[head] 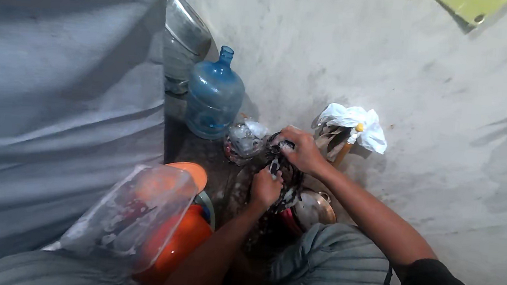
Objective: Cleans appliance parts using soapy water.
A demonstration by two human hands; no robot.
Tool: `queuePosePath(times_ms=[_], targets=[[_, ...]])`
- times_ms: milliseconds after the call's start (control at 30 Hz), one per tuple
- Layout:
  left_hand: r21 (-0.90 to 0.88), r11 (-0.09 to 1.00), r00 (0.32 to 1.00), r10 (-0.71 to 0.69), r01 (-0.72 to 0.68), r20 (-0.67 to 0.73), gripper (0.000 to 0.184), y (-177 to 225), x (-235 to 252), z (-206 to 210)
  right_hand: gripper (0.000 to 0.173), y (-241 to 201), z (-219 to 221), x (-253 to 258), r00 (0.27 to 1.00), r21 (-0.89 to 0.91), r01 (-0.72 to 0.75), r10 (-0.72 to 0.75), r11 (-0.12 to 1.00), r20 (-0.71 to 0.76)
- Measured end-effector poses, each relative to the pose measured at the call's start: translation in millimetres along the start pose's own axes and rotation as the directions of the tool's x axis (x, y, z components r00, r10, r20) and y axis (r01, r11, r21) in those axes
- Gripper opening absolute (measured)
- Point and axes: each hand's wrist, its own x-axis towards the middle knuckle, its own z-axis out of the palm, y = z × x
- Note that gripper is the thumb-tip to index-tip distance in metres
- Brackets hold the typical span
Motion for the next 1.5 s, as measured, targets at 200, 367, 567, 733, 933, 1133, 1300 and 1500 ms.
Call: queuePosePath(times_ms=[200,367,567,733,933,1133,1300,1500], targets=[[-0.021,0.999,0.996,0.028,-0.030,-0.091,0.038,4,6,-15,0.020,-5,3,-6,0.980,-0.129,-0.175,0.186,0.976,0.078],[0.140,0.990,0.994,0.007,0.008,-0.109,0.043,16,-3,-18,0.039,-10,2,-6,0.939,-0.138,-0.323,0.335,0.936,0.072],[0.155,0.988,0.996,0.033,-0.020,-0.085,0.030,25,-7,-32,0.034,0,7,-13,0.966,-0.067,-0.257,0.256,0.964,-0.022],[0.123,0.992,0.997,-0.008,0.018,-0.076,0.030,23,-5,-30,0.030,-16,4,-2,0.935,-0.147,-0.329,0.343,0.933,0.085],[0.055,0.998,0.997,-0.018,0.022,-0.069,0.031,24,-8,-22,0.022,-8,8,-8,0.971,-0.141,-0.238,0.239,0.961,-0.006],[0.073,0.997,0.999,0.012,-0.009,-0.037,0.025,31,-10,-24,0.031,-2,20,-10,0.982,-0.399,-0.188,0.172,0.898,-0.075],[-0.088,0.996,0.998,0.027,-0.032,-0.062,0.029,34,-8,-35,0.033,2,-4,-4,0.928,-0.304,-0.272,0.165,0.913,-0.335],[-0.241,0.970,0.993,0.006,-0.033,-0.114,0.032,29,5,-35,0.060,3,-22,6,0.793,-0.012,-0.562,0.534,0.827,-0.295]])
